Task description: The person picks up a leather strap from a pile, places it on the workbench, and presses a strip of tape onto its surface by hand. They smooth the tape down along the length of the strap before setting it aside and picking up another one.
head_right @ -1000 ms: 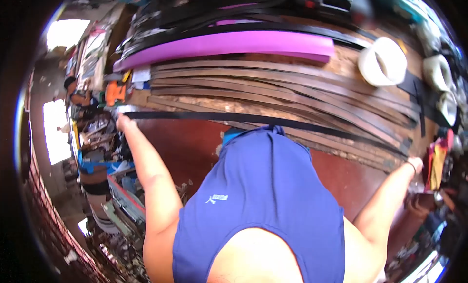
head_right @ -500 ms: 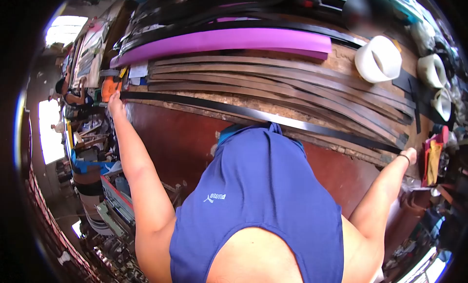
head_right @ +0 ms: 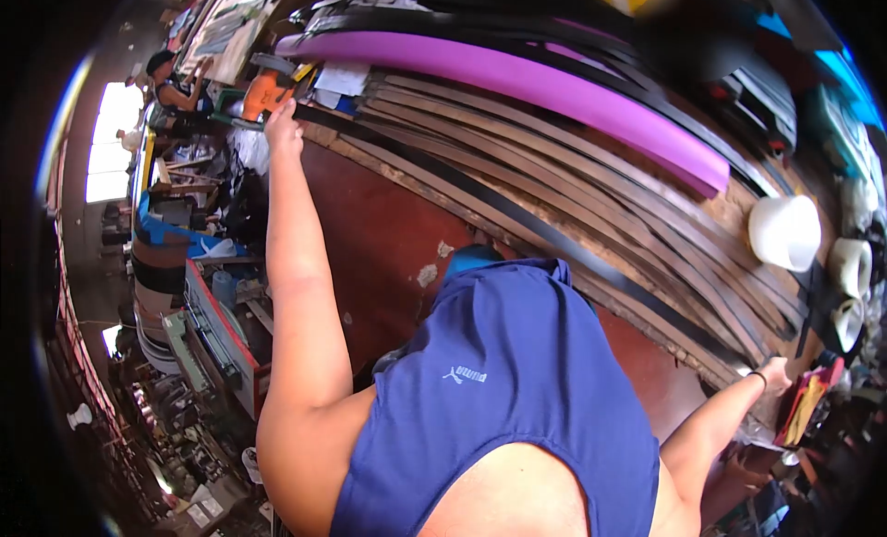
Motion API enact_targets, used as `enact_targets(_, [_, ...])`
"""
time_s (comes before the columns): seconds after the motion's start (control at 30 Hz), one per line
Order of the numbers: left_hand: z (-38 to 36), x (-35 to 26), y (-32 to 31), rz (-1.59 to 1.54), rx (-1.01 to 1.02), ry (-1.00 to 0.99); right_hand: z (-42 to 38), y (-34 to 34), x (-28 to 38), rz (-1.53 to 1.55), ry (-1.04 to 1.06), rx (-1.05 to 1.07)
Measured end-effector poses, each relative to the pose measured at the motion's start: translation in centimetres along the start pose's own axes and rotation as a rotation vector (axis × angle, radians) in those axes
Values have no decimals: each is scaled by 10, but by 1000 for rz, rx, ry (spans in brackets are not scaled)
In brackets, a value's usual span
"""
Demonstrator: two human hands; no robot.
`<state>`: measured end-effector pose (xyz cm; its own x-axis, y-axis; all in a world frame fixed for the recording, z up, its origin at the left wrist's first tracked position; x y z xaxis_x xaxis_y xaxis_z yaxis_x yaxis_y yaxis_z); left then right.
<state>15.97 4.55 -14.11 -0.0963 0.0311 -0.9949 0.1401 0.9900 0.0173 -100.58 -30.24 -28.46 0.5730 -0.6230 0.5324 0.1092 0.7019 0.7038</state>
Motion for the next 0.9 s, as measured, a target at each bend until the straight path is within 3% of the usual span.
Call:
enact_targets(0.07, [20, 18, 5, -14, 43, 25, -27, -7, 29, -120, 618, -195])
enact_targets(0.13, [29, 30, 8, 44, 181, 53, -120, 7, 104, 381, 609, 244])
enact_targets(0.17, [31, 36, 7, 83, 199, 74, -210, 50, 168, 645, 613, 421])
enact_targets(0.23, [23, 42, 3, 104, 236, 87, -367, 125, 270, 652, 877, 711])
enact_targets(0.3, [26, 54, 6, 181, 294, 99, -521, 209, 351, 778, 989, 1099])
enact_targets(0.33, [29, 61, 9, 232, 330, 114, -588, 232, 373, 743, 920, 1362])
enact_targets(0.37, [30, 65, 10, 200, 349, 141, -639, 259, 402, 836, 1143, 1481])
enact_targets(0.43, [27, 60, 9, 132, 377, 180, -737, 281, 436, 896, 1337, 1624])
enact_targets(0.5, [25, 50, 9, 91, 370, 186, -803, 302, 465, 808, 1362, 1824])
enact_targets(0.53, [25, 47, 10, 60, 369, 195, -836, 295, 469, 962, 1414, 1788])
enact_targets(0.6, [31, 53, 15, -9, 378, 203, -869, 310, 493, 865, 1144, 2161])
enact_targets(0.67, [38, 69, 24, -81, 311, 83, -890, 316, 504, 781, 1114, 2199])
enact_targets(0.7, [35, 68, 26, -119, 176, 16, -900, 310, 503, 780, 1076, 2255])
enact_targets(0.73, [43, 92, 37, -147, 101, 92, -905, 305, 502, 769, 1095, 2262])
enact_targets(0.8, [42, 141, 49, 376, -80, -340, -908, 297, 497, 740, 934, 2371])
enact_targets(0.87, [27, 174, 54, 718, 51, -616, -907, 290, 493, 665, 903, 2358])
enact_targets(0.9, [13, 163, 50, 876, 97, -614, -907, 289, 490, 648, 810, 2407])
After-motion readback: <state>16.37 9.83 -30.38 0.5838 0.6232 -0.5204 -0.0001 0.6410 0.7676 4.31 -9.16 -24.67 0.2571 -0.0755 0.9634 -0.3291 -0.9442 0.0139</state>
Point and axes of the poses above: each hand's wrist, its own z-axis towards the middle knuckle, its own y-axis out of the back of the hand, x = y × z, the point moved 1 cm from there along z, towards the middle knuckle, and after that the axes turned 3 degrees about -x, right-handed, at the moved point
